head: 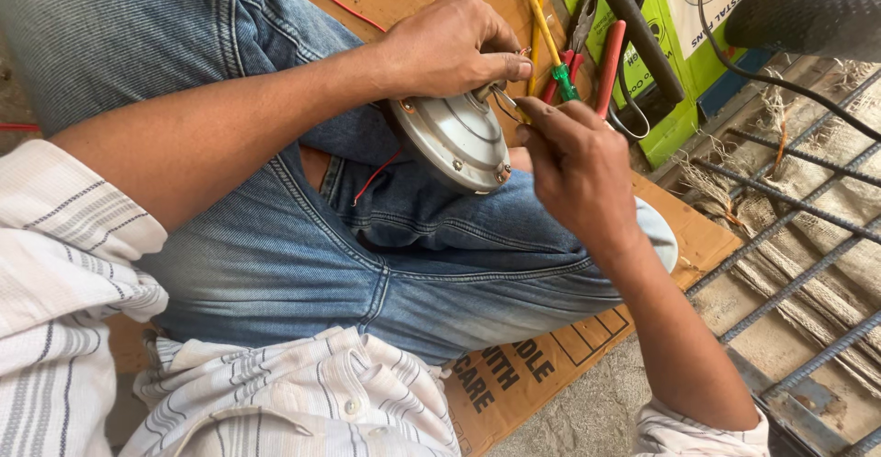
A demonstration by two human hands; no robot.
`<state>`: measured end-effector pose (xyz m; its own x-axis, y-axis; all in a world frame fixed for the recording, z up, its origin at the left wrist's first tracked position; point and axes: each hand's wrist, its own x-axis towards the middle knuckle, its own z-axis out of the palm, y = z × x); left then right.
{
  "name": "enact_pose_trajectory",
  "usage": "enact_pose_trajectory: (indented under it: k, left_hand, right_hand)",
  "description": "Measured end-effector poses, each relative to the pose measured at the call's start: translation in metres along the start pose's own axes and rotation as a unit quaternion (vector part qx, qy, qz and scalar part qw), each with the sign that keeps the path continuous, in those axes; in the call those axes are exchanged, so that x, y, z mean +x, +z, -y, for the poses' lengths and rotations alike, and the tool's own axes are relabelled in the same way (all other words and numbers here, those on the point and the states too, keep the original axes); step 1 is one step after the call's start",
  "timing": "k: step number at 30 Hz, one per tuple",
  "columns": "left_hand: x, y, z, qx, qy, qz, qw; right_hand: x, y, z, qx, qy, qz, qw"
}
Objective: The person sits on the floor and uses a screwdriver to manipulate wires inside a circular metal electrical fixture. They adjust the internal components and wires, then place a small white electrical component onto the fixture.
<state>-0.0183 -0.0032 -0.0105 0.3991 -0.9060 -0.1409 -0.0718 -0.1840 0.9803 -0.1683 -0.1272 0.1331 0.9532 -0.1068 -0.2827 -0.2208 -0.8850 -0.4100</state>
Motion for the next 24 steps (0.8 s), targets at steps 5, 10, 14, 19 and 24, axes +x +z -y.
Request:
enact_pose_trajectory:
  k: [5,10,14,19,24]
  left_hand:
    - [0.001,0.004,0.003,-0.02,0.064,0.008,0.998]
    - [0.001,-0.005,0.004,-0.022,0.049,0.064,0.997]
    - [-0.001,-0.003,-0.005,-0.023,0.04,0.064,0.997]
    - [-0.005,-0.004,-0.008,-0.025,0.025,0.076,0.996]
    - [-0.003,-0.007,-0.005,-0.066,-0.006,0.092,0.994]
  right_hand:
    - [0.007,-0.002,-0.029,-0.068,-0.161,-0.007,0.985]
    - [0.019,0.0,-0.052,-0.182,-0.278,0.0,0.943]
    - [0.007,0.007,-0.051,-0.017,-0.134,0.066,0.989]
    - [-0.002,0.018,-0.051,0.214,0.121,0.146,0.958]
    - [0.01,0.017,-0.053,-0.026,-0.146,-0.012,0.989]
